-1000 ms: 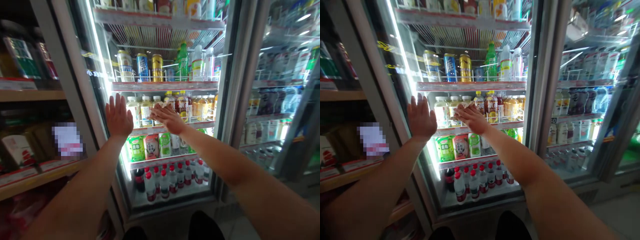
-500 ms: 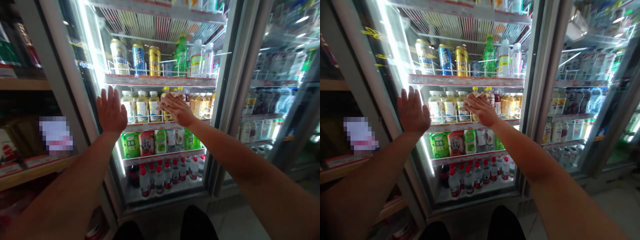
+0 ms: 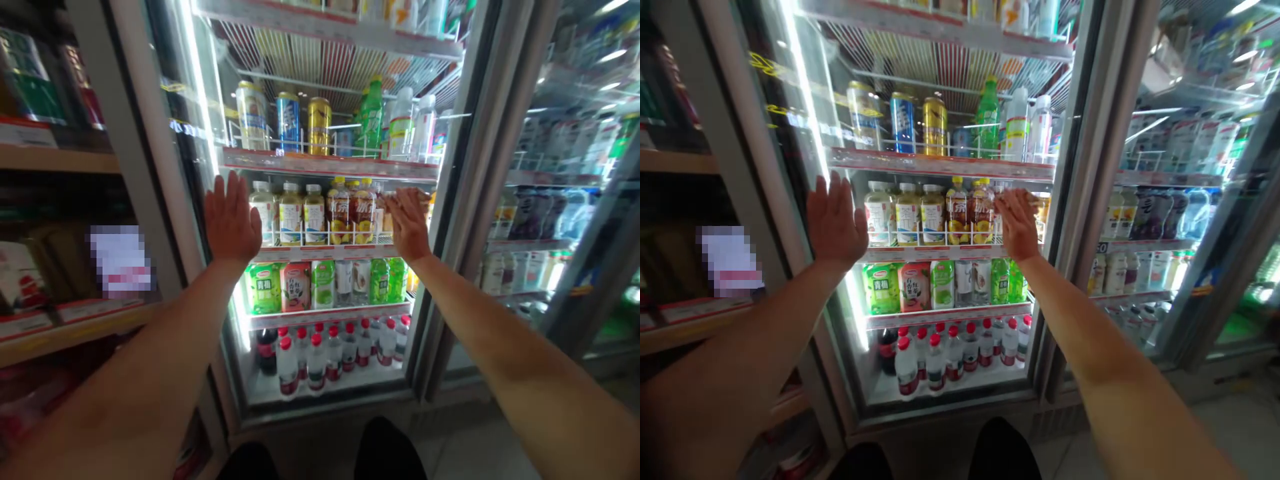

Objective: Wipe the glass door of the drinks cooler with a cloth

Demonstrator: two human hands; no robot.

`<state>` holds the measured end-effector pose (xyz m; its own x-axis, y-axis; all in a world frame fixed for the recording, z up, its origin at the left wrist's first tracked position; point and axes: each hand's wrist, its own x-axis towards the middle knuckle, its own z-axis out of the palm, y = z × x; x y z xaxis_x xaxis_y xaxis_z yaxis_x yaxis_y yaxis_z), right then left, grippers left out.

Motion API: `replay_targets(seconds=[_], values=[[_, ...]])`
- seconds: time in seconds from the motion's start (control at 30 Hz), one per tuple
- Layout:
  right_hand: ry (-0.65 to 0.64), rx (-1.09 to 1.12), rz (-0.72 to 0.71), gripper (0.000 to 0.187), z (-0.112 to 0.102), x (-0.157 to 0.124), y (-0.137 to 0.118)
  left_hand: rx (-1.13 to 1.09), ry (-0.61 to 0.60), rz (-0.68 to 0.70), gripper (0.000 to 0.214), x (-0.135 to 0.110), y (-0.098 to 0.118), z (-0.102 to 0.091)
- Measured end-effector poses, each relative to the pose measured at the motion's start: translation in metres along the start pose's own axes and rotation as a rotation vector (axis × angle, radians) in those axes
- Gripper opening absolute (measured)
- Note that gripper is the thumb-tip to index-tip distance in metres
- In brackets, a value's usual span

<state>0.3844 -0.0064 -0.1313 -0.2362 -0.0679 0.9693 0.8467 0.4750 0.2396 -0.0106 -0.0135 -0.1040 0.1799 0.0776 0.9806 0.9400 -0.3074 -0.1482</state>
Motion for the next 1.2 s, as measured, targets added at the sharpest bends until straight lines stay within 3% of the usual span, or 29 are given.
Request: replay_targets(seconds=[0.13, 0.23, 0.3, 0.43, 0.57, 0.73, 0.83, 1.0, 1.1, 1.2], values=[[-0.048, -0.027, -0.033, 0.049, -0.016, -0.038, 0.015, -0.012, -0.002, -0.014, 0.062, 0.000, 0.002, -0.001], [-0.118, -0.047, -0.076, 0.046, -0.026, -0.047, 0.027, -0.018, -0.002, -0.024, 0.062, 0.001, 0.002, -0.002], [-0.086, -0.075, -0.017, 0.044, -0.027, -0.052, 0.030, -0.022, 0.003, -0.025, 0.062, 0.001, 0.002, -0.001], [0.006, -0.130, 0.169, 0.050, -0.024, -0.090, 0.014, -0.041, 0.013, -0.015, 0.063, -0.001, 0.002, -0.001], [-0.092, -0.123, 0.130, 0.058, -0.024, -0.127, 0.000, -0.057, 0.017, -0.011, 0.061, -0.001, 0.001, 0.000], [-0.033, -0.085, 0.169, 0.056, -0.022, -0.102, 0.004, -0.085, -0.011, -0.033, 0.060, 0.002, 0.000, -0.001], [-0.016, -0.063, 0.189, 0.057, -0.016, -0.098, -0.011, -0.116, -0.030, -0.042, 0.060, -0.007, 0.001, -0.003], [-0.198, 0.059, -0.013, 0.065, -0.013, -0.106, -0.037, -0.118, -0.144, 0.006, 0.060, -0.064, 0.006, -0.005], [-0.159, 0.098, -0.023, 0.064, -0.009, -0.088, -0.039, -0.079, -0.122, 0.004, 0.060, -0.098, 0.006, -0.002], [-0.098, 0.089, -0.007, 0.063, 0.002, -0.073, -0.049, -0.092, -0.091, -0.013, 0.061, -0.113, 0.005, 0.004]])
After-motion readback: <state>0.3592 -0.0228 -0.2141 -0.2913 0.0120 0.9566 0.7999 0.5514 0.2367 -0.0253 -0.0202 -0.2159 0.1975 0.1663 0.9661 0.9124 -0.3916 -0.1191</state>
